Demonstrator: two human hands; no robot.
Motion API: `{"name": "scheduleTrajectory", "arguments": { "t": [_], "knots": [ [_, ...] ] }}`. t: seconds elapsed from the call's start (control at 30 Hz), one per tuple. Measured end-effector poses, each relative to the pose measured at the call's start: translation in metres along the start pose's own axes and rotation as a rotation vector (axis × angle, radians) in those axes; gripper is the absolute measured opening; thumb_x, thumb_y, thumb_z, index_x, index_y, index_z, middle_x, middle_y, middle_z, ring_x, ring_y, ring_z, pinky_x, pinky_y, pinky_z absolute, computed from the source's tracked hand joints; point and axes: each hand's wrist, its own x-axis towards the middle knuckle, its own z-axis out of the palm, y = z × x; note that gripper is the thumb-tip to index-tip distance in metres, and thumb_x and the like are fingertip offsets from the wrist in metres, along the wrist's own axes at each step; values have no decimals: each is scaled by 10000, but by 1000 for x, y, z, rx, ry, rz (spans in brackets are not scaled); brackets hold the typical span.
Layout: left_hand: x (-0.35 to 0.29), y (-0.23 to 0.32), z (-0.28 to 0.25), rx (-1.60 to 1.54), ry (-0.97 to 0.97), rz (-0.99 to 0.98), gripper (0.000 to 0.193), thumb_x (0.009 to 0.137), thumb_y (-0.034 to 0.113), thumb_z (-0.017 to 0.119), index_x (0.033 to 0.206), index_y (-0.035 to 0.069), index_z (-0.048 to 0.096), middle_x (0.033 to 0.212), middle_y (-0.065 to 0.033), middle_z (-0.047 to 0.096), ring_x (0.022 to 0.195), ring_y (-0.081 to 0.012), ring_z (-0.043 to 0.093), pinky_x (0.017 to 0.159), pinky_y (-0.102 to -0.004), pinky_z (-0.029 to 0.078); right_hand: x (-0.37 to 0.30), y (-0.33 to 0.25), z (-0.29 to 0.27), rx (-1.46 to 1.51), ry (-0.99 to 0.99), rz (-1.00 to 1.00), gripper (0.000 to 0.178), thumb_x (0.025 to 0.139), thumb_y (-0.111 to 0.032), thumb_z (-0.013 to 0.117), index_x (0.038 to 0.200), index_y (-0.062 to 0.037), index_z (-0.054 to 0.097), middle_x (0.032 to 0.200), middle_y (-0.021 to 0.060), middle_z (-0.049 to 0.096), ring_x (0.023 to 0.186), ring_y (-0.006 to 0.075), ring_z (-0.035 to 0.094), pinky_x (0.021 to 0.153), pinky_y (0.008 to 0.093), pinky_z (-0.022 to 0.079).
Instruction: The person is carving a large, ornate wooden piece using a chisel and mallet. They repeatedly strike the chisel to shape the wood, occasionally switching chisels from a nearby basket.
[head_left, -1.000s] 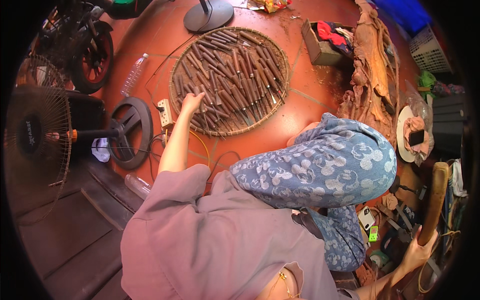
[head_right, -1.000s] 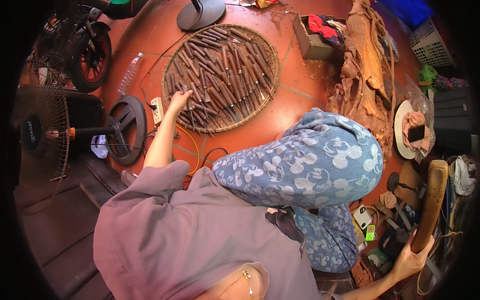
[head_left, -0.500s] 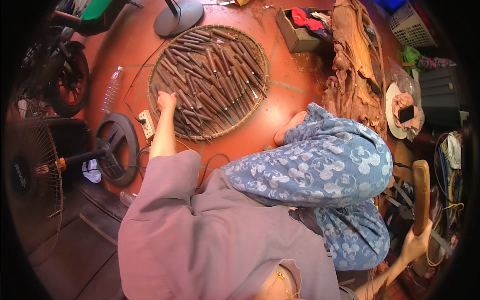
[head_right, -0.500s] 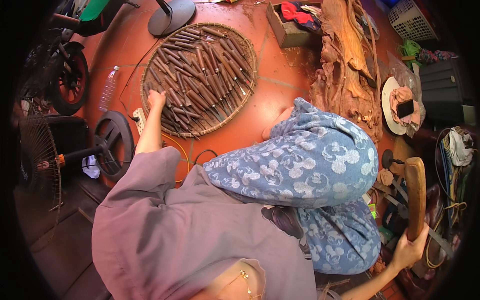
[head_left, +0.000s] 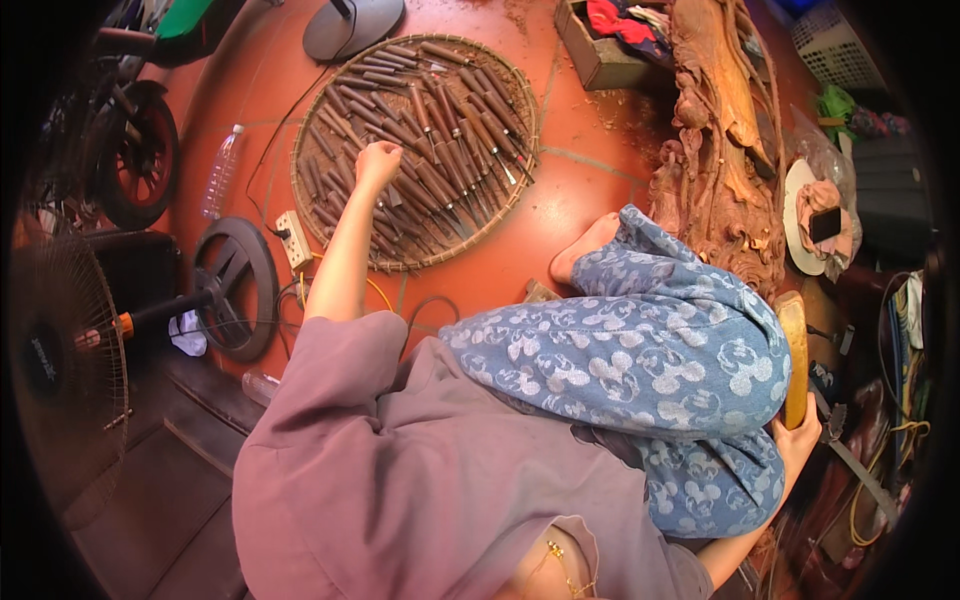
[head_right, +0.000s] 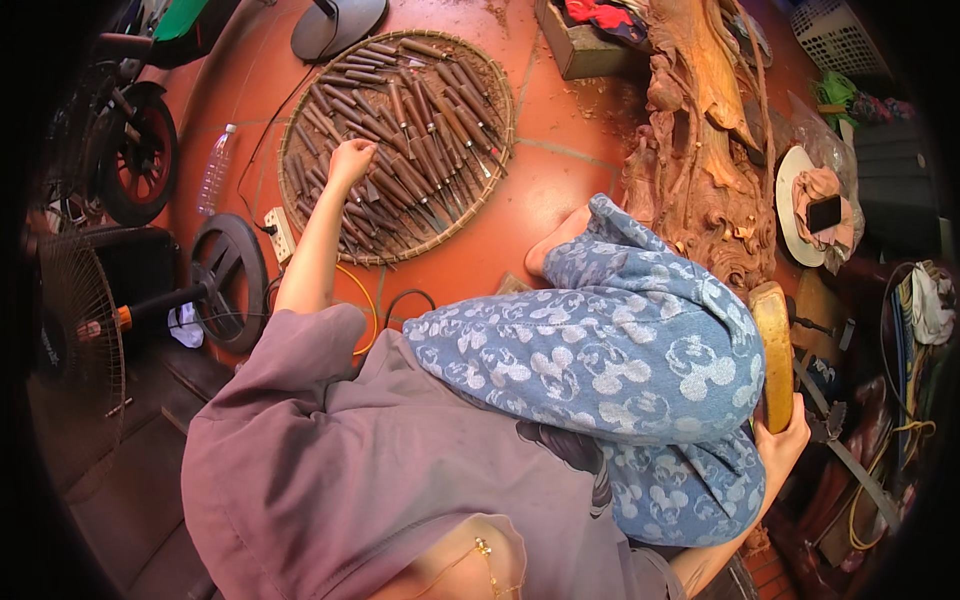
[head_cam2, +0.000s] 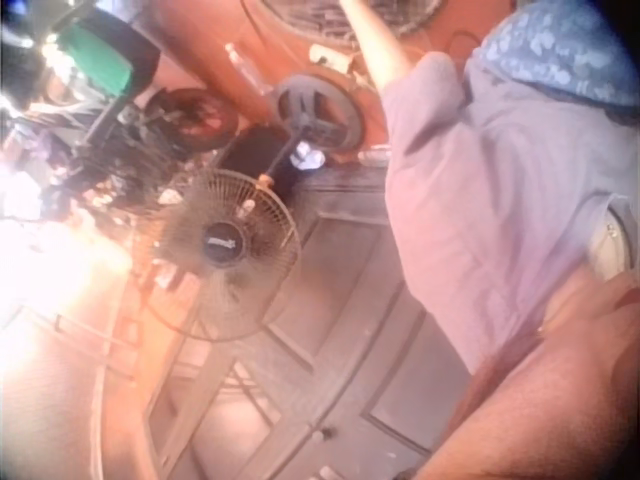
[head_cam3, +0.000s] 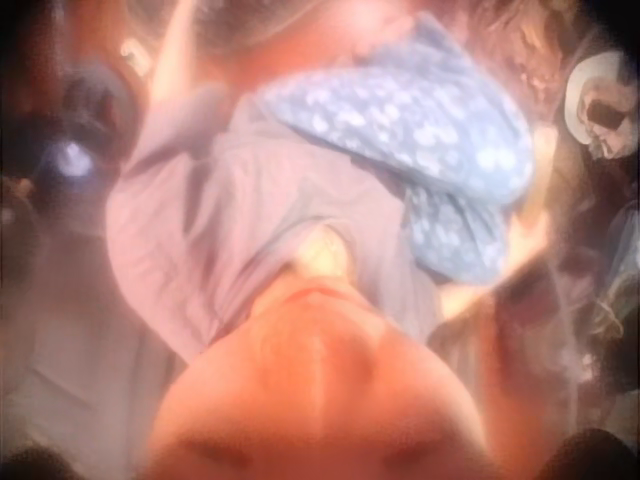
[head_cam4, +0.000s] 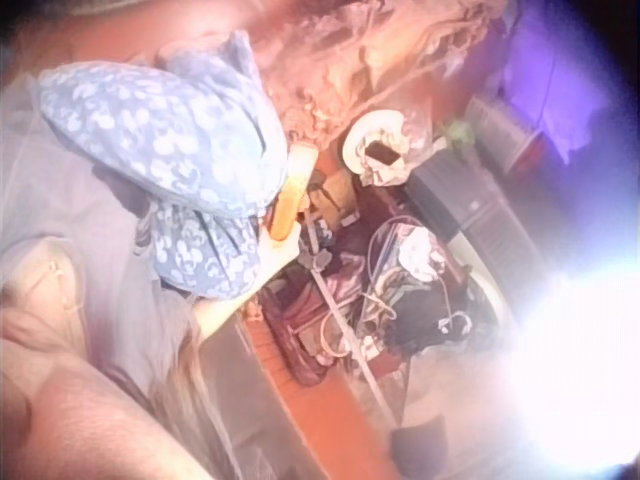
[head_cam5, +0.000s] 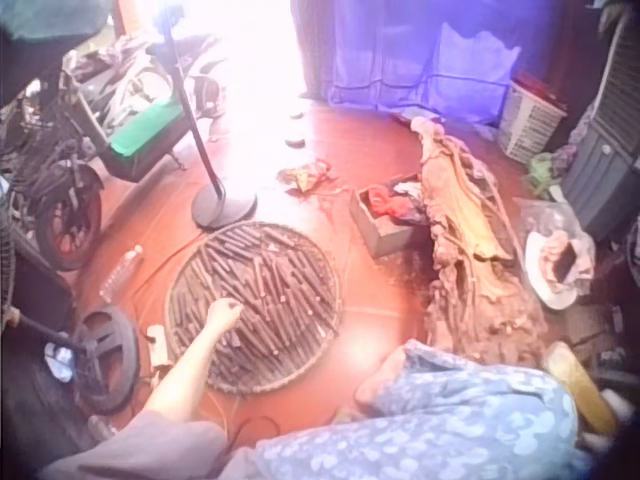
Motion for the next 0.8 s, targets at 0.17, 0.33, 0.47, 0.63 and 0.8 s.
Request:
{"name": "scheduleTrajectory", "arguments": {
  "t": [0.17, 0.33, 0.47, 0.63, 0.8],
  "knots": [
    [76, 39, 27, 224, 280, 276, 325, 801, 261, 614, 1036, 65, 726, 1000, -209, 700, 989, -359, 664, 887, -437, 509, -1, -11, 6, 127, -24, 32, 337, 634, 3, 697, 937, 1, 550, 724, 142, 559, 661, 226, 562, 688, 317, 475],
    [137, 60, 59, 520, 240, 192, 595, 898, 587, 489, 1084, 66, 708, 1072, -213, 691, 1036, -356, 668, 863, -454, 523, 6, -10, -2, 118, 11, -80, 329, 595, 1, 671, 909, 2, 572, 730, 162, 559, 649, 260, 573, 653, 316, 465],
    [159, 53, 76, 669, -3, 59, 687, 858, 557, 576, 1144, -64, 642, 1178, -296, 625, 1124, -379, 621, 920, -444, 515, 3, 4, -8, 152, 9, -62, 363, 566, -17, 694, 913, -6, 589, 757, 194, 593, 738, 404, 617, 635, 363, 473],
    [131, 165, 29, 257, 181, 516, 615, 906, 478, 595, 1215, -51, 542, 1080, -230, 665, 978, -354, 650, 817, -440, 505, 10, -3, -12, 110, 39, -191, 312, 554, -70, 714, 830, -33, 572, 708, 140, 584, 689, 362, 609, 578, 404, 445],
    [-116, 399, 31, 95, -316, 942, 388, 1003, 401, 479, 1058, 27, 567, 797, -96, 562, 719, -197, 532, 656, -341, 433, 62, -4, 0, 198, -132, -463, 263, 574, -109, 701, 768, -70, 527, 647, 87, 534, 632, 309, 602, 545, 400, 445]
  ]
}}
